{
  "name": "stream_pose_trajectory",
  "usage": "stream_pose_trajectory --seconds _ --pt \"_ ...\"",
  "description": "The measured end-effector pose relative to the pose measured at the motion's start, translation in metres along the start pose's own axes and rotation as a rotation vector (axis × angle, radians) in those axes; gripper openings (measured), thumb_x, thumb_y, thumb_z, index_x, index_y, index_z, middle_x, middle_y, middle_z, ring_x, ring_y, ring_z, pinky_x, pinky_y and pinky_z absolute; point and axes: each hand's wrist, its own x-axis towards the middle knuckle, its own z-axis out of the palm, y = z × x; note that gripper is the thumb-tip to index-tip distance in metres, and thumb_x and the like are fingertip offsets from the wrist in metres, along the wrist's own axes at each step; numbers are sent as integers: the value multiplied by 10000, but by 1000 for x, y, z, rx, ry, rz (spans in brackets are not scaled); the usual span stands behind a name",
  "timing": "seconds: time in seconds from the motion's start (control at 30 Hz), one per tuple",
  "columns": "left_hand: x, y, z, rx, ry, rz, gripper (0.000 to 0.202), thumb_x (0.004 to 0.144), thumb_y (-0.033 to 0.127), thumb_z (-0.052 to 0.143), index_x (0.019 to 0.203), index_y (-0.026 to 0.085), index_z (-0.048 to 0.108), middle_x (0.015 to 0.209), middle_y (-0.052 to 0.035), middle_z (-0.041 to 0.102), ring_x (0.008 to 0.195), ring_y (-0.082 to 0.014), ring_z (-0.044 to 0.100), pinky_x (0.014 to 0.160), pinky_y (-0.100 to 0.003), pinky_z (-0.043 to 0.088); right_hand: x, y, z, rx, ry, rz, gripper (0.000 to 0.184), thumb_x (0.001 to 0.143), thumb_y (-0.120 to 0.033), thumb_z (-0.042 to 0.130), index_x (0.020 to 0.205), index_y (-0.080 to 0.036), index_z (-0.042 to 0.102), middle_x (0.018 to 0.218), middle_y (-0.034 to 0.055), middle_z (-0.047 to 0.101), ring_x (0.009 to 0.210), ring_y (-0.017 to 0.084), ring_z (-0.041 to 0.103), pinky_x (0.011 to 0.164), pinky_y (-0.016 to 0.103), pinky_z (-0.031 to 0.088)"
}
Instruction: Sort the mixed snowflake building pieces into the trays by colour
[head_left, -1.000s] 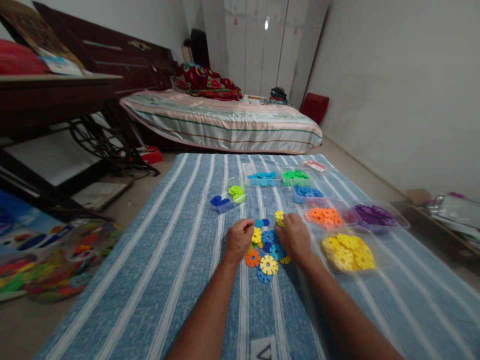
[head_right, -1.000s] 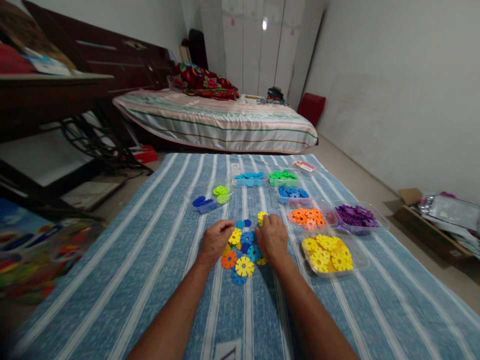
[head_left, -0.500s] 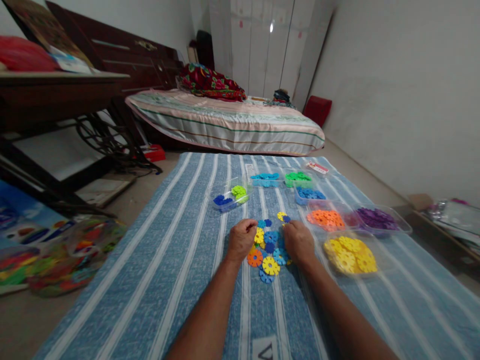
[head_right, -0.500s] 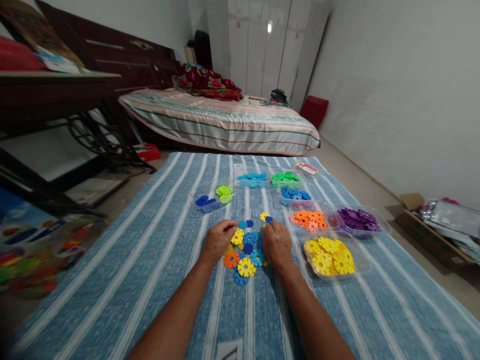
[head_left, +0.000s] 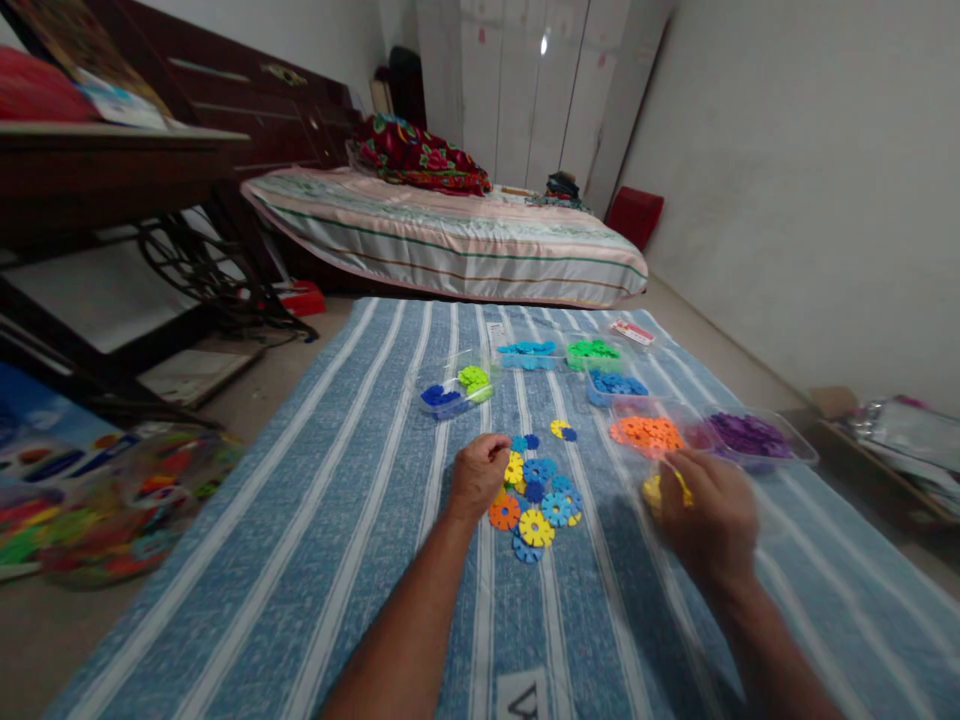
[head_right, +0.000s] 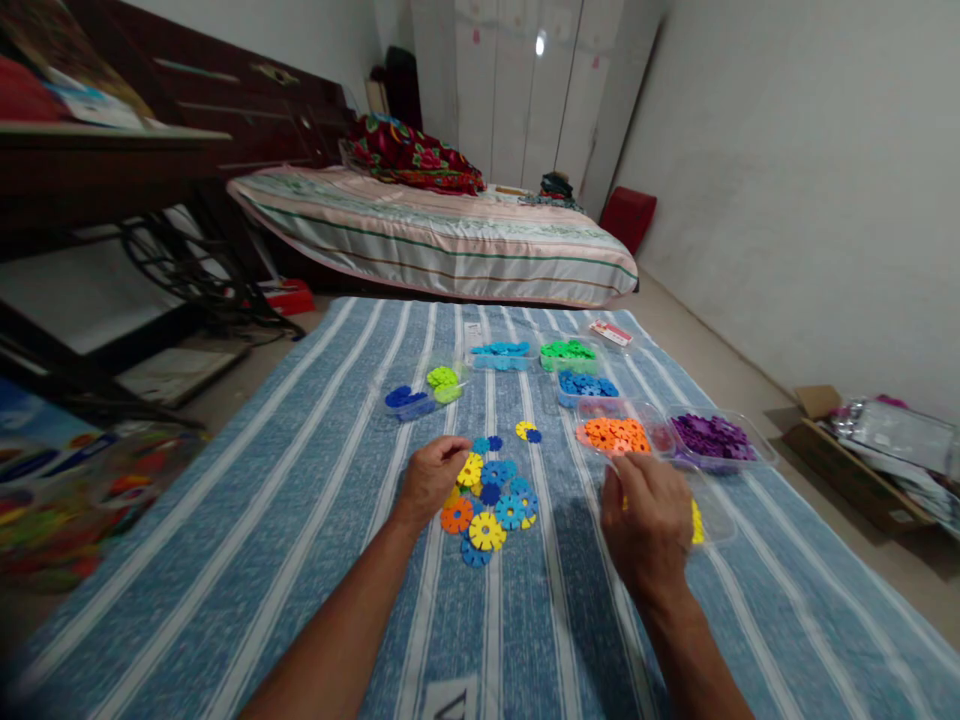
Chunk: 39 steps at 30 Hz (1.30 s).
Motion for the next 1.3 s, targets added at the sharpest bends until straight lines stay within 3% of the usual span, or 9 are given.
stream_pose_trajectory --seconds 0.17,0.3,0.43,0.6,0.7,0.83,0.93,1.07,1.3 --pt "0 2 -1 -5 -4 -3 178 755 145 542 831 197 694 861 0 721 804 -142 656 797 -250 515 -7 -45 39 257 -270 -41 217 910 -272 485 1049 -174 620 1086 122 643 1045 237 572 903 385 469" --pt "0 4 -3 -20 -9 -8 173 758 144 540 824 197 691 863 1 720 800 -138 655 791 -248 516 2 -63 79 230 -525 8 360 907 -316 494 1220 -147 553 1240 157 580 1178 266 495 982 415 412" --pt "-1 4 -4 -28 -17 -10 168 765 150 538 826 191 689 852 -3 718 789 -137 656 771 -242 517 5 -68 92 164 -676 54 389 905 -366 516 1221 -142 553 1253 161 570 1195 279 470 973 411 389" --pt "0 2 -2 -16 -9 -4 174 764 150 536 821 193 695 846 0 717 783 -136 655 765 -241 515 -10 -77 76 231 -666 -20 226 933 -304 461 1024 -181 627 1083 102 636 1068 238 527 918 350 382" --pt "0 1 -1 -16 -5 -3 173 762 151 539 819 201 695 837 5 716 779 -134 653 756 -238 516 -11 -77 74 269 -628 -16 251 952 -256 400 961 -187 641 942 76 660 924 204 561 857 312 381" --pt "0 1 -2 -22 -8 0 173 756 139 543 812 205 694 831 12 716 770 -129 651 754 -233 514 8 -71 88 199 -629 116 235 929 -237 441 1029 -166 641 973 87 660 935 204 554 831 288 366" --pt "0 2 -2 -17 -8 -4 170 756 136 544 808 202 692 827 10 715 768 -129 650 752 -233 513 25 -67 103 119 -704 185 244 910 -274 491 1075 -161 630 1028 96 643 980 214 538 802 285 356" --pt "0 2 -2 -15 -12 -8 172 758 137 539 811 200 690 827 11 717 764 -128 649 752 -233 510 34 -67 116 36 -796 187 260 939 -309 445 967 -165 659 1001 95 633 956 207 534 766 287 335" --pt "1 2 -2 -30 -17 -10 174 755 146 536 810 204 691 823 12 717 755 -127 647 739 -233 512 25 -62 113 60 -705 191 320 973 -245 384 838 -172 665 879 69 631 822 161 544 683 260 308"
